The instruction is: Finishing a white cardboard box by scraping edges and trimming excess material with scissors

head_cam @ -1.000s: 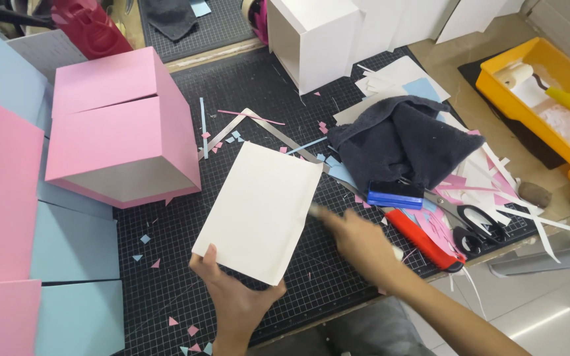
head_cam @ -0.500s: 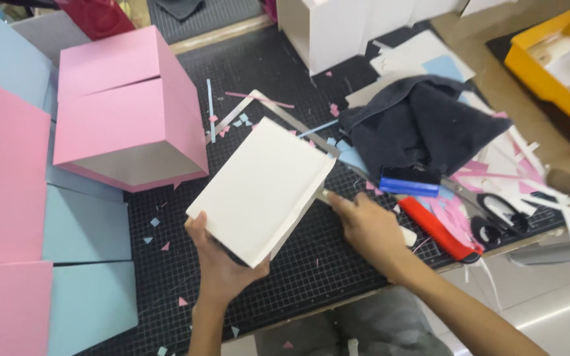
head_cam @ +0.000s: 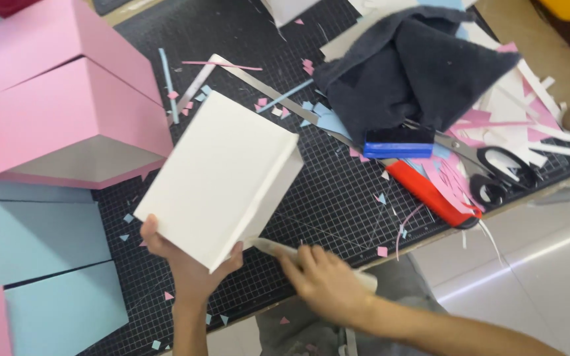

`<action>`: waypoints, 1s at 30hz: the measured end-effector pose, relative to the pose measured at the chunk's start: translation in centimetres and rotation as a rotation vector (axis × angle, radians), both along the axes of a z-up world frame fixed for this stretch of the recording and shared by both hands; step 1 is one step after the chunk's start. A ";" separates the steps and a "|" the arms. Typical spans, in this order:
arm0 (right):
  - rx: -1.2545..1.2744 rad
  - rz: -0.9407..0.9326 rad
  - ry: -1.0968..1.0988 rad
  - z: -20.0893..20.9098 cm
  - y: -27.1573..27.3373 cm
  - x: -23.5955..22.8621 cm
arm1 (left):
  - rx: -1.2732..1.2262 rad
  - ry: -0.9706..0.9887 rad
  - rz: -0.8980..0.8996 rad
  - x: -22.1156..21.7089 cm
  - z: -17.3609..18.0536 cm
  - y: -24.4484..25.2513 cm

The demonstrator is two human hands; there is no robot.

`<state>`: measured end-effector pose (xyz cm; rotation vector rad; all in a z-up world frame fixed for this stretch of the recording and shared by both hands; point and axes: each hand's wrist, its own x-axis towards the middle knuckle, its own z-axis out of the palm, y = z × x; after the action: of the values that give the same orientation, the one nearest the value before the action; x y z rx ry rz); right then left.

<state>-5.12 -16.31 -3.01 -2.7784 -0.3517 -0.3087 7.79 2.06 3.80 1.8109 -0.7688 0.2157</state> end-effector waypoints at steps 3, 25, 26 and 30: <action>-0.103 -0.053 -0.048 1.3 -1.8 1.7 | 0.024 -0.036 0.034 0.1 -0.2 -0.3; -0.291 -0.008 -0.224 2.7 1.9 0.5 | 0.091 -0.147 0.090 0.6 -0.8 -1.0; -0.289 -0.006 -0.222 2.9 2.0 0.9 | 0.094 -0.145 0.091 0.7 -0.7 -1.1; -0.321 0.022 -0.228 3.4 1.8 0.8 | 0.077 -0.186 0.081 0.8 -0.8 -1.2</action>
<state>-4.28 -14.51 0.36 -3.0552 -0.5285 -0.6159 8.61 0.88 2.97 1.9151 -0.8445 0.4172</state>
